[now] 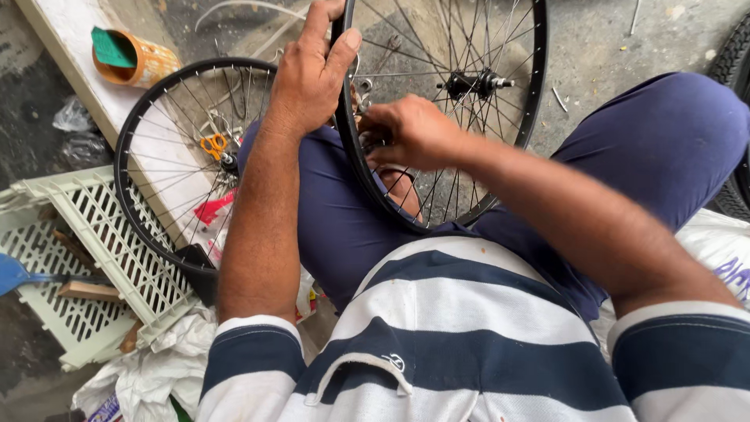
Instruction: The person sits on the ground and uses a small metal tool to tighten the spokes on a bicycle wheel. They rotate the wheel to access different spokes and continue the tightening process.
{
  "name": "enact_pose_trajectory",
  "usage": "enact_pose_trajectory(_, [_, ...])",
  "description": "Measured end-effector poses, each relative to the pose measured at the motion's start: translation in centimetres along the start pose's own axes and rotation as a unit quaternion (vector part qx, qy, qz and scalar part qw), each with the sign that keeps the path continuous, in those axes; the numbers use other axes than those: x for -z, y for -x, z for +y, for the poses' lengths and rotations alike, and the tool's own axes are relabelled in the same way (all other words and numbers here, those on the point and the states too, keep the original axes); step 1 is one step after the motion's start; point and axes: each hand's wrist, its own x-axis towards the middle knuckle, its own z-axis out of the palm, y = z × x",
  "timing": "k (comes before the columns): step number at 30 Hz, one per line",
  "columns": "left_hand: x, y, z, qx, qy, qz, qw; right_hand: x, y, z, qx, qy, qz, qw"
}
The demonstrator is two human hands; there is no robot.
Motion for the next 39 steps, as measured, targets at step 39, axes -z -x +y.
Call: enact_pose_trajectory(39, [0.1,-0.6,0.4,0.038,-0.009,-0.028,0.999,-1.3,0.4,-0.7,-0.055,0.194,-0.093,0.975])
